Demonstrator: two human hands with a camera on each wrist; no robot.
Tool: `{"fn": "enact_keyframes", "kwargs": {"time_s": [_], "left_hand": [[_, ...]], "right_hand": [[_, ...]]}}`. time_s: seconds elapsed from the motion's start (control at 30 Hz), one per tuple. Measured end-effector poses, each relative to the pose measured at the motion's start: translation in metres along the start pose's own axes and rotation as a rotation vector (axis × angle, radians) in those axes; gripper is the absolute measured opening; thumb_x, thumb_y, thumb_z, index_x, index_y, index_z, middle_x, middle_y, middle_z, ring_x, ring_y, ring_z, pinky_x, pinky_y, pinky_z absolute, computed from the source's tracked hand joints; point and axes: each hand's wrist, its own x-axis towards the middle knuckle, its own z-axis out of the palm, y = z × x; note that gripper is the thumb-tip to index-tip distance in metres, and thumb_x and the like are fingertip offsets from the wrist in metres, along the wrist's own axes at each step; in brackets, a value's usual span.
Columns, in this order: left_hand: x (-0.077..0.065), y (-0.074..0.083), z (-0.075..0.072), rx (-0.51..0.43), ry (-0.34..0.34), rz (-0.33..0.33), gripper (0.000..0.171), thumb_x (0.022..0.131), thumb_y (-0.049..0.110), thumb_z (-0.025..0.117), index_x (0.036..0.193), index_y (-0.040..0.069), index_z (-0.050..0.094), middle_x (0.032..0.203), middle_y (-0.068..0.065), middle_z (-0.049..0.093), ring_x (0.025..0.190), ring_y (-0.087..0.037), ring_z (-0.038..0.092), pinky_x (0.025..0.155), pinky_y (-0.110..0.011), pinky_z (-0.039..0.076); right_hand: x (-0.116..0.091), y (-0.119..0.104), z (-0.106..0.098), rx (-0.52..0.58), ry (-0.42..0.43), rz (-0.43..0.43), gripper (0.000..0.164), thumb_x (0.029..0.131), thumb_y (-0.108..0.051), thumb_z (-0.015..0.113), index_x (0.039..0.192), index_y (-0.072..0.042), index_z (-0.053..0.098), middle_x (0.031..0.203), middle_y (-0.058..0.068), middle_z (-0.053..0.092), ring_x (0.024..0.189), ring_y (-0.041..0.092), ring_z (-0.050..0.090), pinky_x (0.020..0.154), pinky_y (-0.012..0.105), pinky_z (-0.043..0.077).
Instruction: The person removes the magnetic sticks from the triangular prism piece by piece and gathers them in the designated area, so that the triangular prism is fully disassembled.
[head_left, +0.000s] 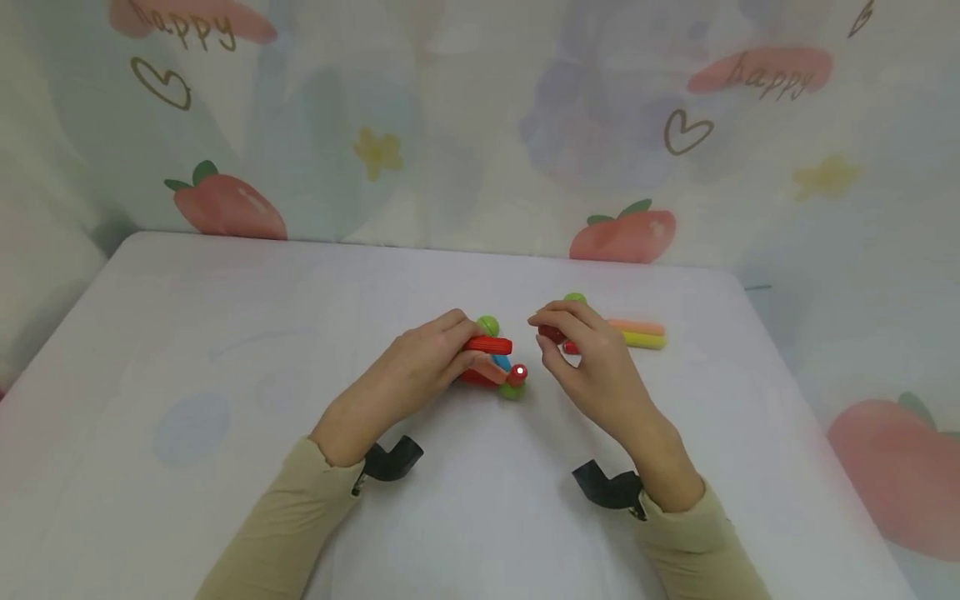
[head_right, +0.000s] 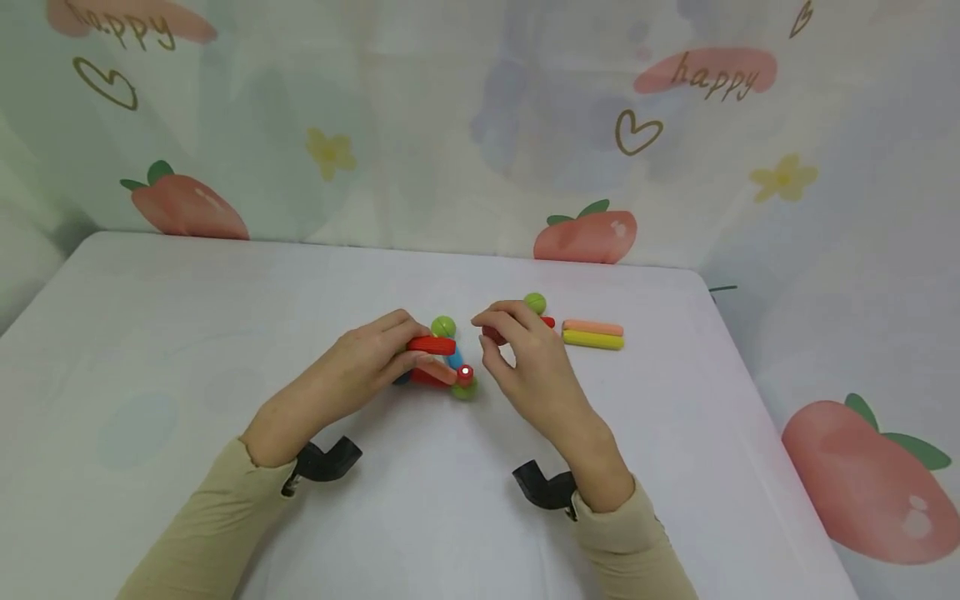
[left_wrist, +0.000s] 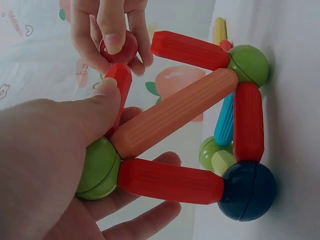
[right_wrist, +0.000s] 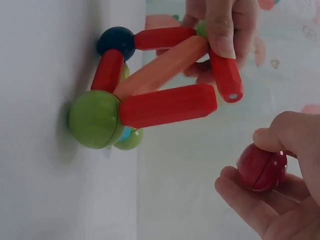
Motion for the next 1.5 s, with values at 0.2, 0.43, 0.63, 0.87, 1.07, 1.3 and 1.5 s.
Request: {"fn": "enact_keyframes", "kwargs": {"time_s": [0.2,0.43,0.63,0.87,1.07,1.3,1.5], "left_hand": [[0.002,0.001,0.001,-0.022,0.029,0.040,0.037,0.096,0.029,0.066,0.127,0.011,0.062,0.113,-0.003,0.064,0.097,-0.015,0.063,0.087,-0.029,0.056],[0.005,0.004,0.002,0.051,0.056,0.087,0.048,0.094,0.029,0.069,0.133,0.003,0.059,0.123,-0.009,0.065,0.108,-0.023,0.065,0.097,-0.035,0.054],[0.004,0.006,0.006,0.159,0.117,0.155,0.055,0.089,0.032,0.072,0.133,0.002,0.060,0.122,-0.009,0.066,0.112,-0.024,0.065,0.100,-0.039,0.053],[0.002,0.007,0.004,0.180,0.044,0.073,0.056,0.092,0.030,0.070,0.140,0.006,0.054,0.132,-0.008,0.062,0.125,-0.023,0.058,0.106,-0.045,0.047],[0.000,0.005,0.002,0.173,0.041,0.049,0.055,0.094,0.030,0.067,0.142,0.007,0.053,0.134,-0.006,0.060,0.125,-0.022,0.058,0.106,-0.045,0.046],[-0.001,0.003,0.003,0.185,0.078,0.084,0.054,0.094,0.027,0.069,0.140,0.005,0.053,0.132,-0.008,0.061,0.121,-0.023,0.061,0.103,-0.045,0.049],[0.000,0.004,0.003,0.195,0.086,0.096,0.053,0.094,0.024,0.069,0.140,0.004,0.053,0.132,-0.008,0.061,0.122,-0.023,0.060,0.103,-0.044,0.050]], "right_hand": [[-0.001,0.009,-0.003,-0.015,-0.025,0.028,0.030,0.088,-0.004,0.072,0.118,-0.004,0.066,0.112,0.007,0.063,0.097,0.017,0.062,0.080,0.037,0.060],[-0.005,0.017,-0.005,-0.039,-0.039,0.076,0.037,0.088,-0.005,0.073,0.123,-0.001,0.061,0.115,0.013,0.065,0.102,0.024,0.061,0.082,0.044,0.060],[-0.011,0.027,-0.006,-0.057,-0.052,0.132,0.039,0.089,-0.007,0.072,0.125,0.000,0.060,0.118,0.015,0.066,0.103,0.027,0.063,0.085,0.045,0.059],[0.003,0.039,-0.011,-0.085,-0.121,0.131,0.040,0.091,-0.008,0.070,0.129,0.002,0.059,0.123,0.018,0.065,0.109,0.032,0.063,0.088,0.049,0.057],[0.022,0.054,-0.019,-0.117,-0.182,0.091,0.040,0.092,-0.005,0.068,0.129,0.005,0.057,0.117,0.019,0.066,0.103,0.031,0.064,0.089,0.048,0.057],[0.039,0.069,-0.024,-0.125,-0.294,0.147,0.040,0.094,-0.006,0.066,0.131,0.003,0.055,0.115,0.018,0.064,0.104,0.031,0.060,0.094,0.048,0.054],[0.054,0.079,-0.022,-0.151,-0.361,0.227,0.036,0.097,-0.008,0.062,0.131,-0.001,0.055,0.117,0.016,0.065,0.106,0.030,0.059,0.097,0.048,0.053]]}}
